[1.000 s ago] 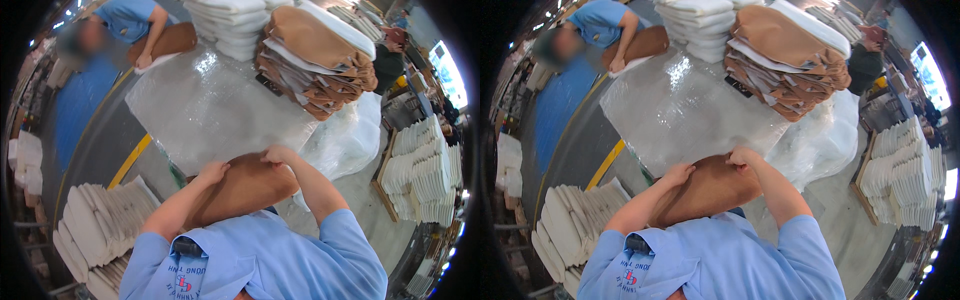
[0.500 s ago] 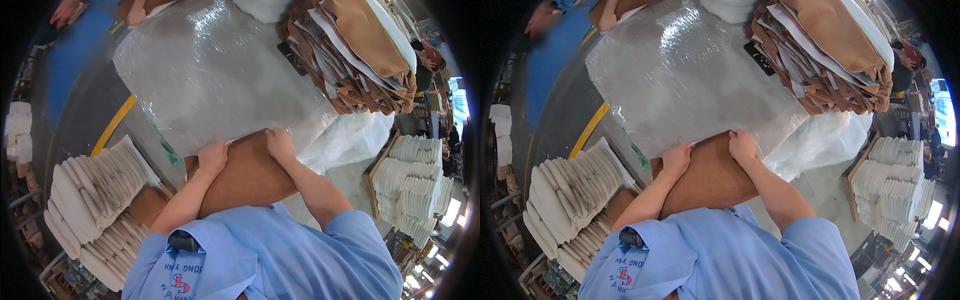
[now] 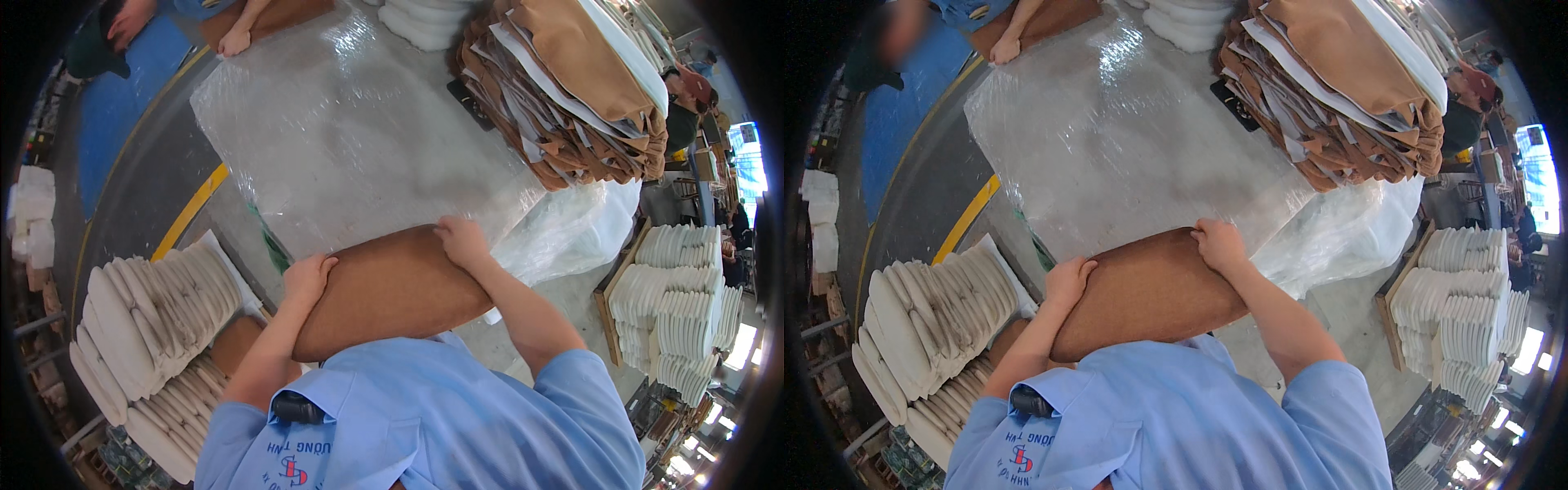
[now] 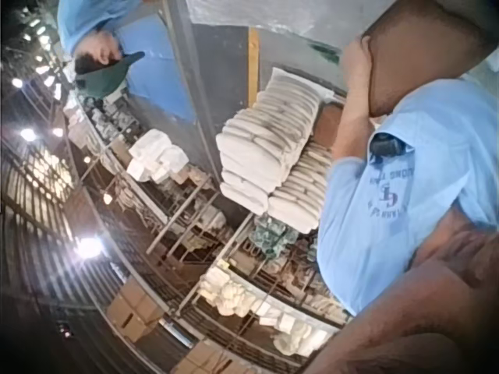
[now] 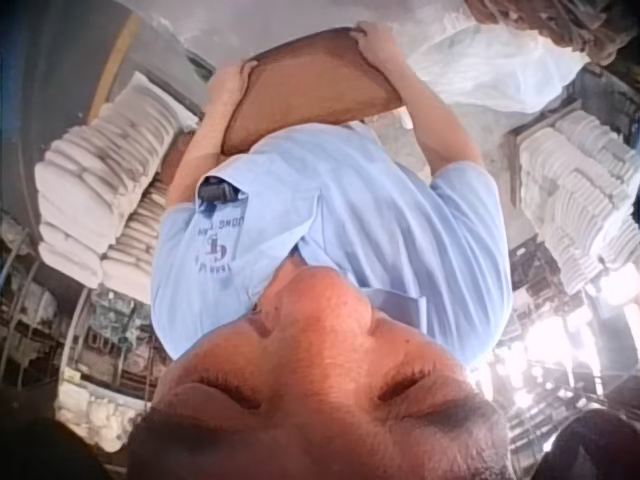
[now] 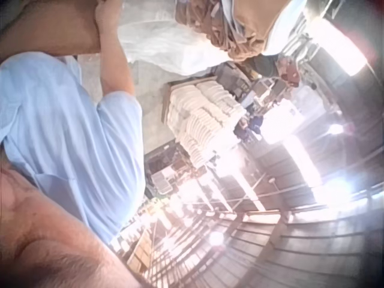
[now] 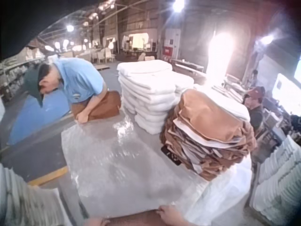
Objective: The person inserts white foam inserts into brown fabric covers, aligns edges, and stacks the finished cushions. They repeat this process for multiple units at a work table in a factory setting.
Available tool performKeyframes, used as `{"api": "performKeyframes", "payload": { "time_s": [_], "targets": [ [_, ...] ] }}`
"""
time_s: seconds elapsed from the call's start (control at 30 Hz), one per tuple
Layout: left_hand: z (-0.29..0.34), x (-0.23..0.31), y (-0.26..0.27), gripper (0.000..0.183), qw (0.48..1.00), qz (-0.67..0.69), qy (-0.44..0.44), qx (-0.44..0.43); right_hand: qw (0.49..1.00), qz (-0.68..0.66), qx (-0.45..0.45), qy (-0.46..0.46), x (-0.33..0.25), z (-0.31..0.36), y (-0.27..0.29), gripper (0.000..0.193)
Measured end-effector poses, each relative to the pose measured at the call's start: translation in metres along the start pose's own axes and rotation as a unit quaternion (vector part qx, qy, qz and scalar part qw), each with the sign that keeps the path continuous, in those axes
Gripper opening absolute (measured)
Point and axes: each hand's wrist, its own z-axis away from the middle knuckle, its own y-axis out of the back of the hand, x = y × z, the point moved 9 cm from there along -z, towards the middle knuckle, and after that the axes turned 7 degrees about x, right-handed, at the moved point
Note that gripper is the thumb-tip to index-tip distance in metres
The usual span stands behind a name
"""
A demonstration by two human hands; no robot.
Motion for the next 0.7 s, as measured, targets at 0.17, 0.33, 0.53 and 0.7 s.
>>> {"api": "performKeyframes", "payload": {
  "time_s": [0.17, 0.33, 0.53, 0.7],
  "targets": [
    [0.004, -0.013, 0.011, 0.035, 0.996, 0.086, 0.03, 0.019, 0.993, -0.107, 0.007, -0.039, 0.009, -0.001, 0.014, 0.025],
    [0.078, -0.052, 0.067, 0.031, 0.953, 0.285, 0.099, -0.019, 0.961, -0.272, -0.031, -0.03, 0.026, 0.058, 0.083, 0.037],
    [0.146, -0.04, 0.043, 0.05, 0.86, 0.489, 0.112, 0.095, 0.863, -0.503, -0.002, -0.056, 0.038, 0.112, 0.052, 0.07],
    [0.133, -0.055, 0.041, 0.058, 0.825, 0.526, 0.186, 0.088, 0.737, -0.669, -0.013, -0.1, 0.053, 0.088, 0.017, 0.07]
  ]
}}
